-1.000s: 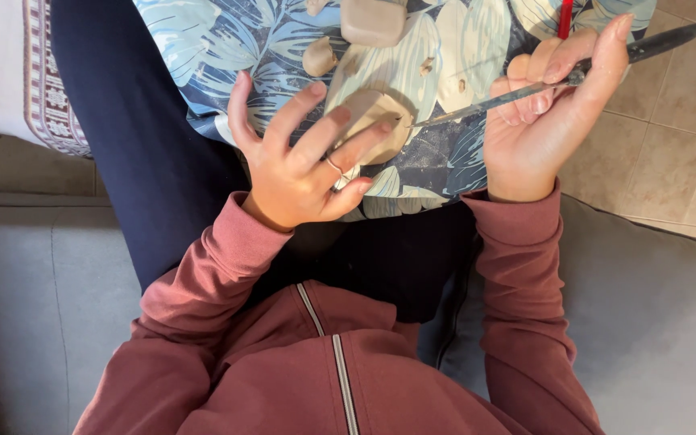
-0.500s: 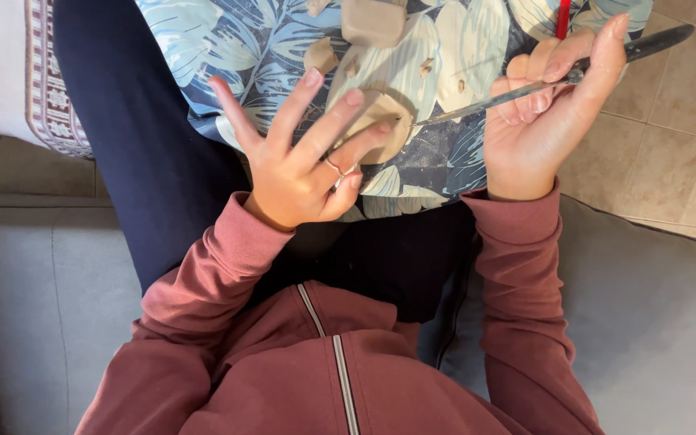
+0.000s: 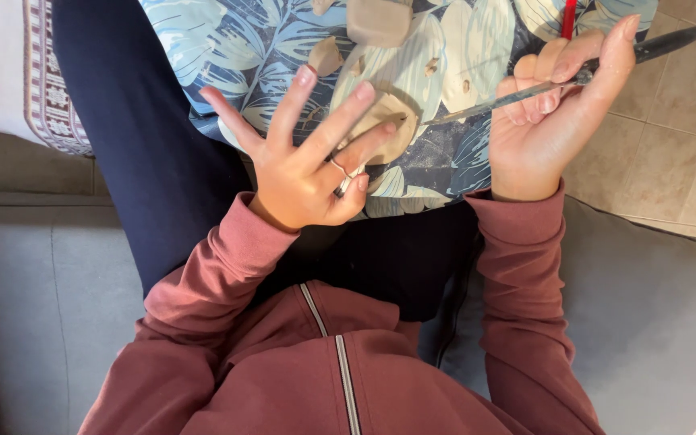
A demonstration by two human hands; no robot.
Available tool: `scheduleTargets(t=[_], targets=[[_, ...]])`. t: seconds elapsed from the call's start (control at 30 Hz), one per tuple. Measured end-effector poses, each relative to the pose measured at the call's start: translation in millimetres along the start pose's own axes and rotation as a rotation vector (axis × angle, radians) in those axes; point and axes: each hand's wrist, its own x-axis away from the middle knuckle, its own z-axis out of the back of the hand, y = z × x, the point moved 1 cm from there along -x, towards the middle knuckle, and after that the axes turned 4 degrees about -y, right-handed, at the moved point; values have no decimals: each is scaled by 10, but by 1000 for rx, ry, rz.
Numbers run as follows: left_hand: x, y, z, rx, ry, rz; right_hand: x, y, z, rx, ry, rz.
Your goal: Molding a piece of clay into a circular shape, cutting it with a knife, and painting it with a brush.
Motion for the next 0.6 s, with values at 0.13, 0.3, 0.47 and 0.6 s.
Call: scheduleTargets(t=[0.13, 0.3, 0.47, 0.6], targets=[[8, -16, 38, 94, 2, 13, -8, 5, 27, -19, -17, -10], [-2, -49, 63, 173, -19, -60, -1, 10, 3, -17, -13, 0], [10, -11, 61, 24, -69, -2, -3, 12, 22, -24, -4, -18], [-14, -25, 22, 179, 36, -4, -37, 37, 111, -56, -86, -18]])
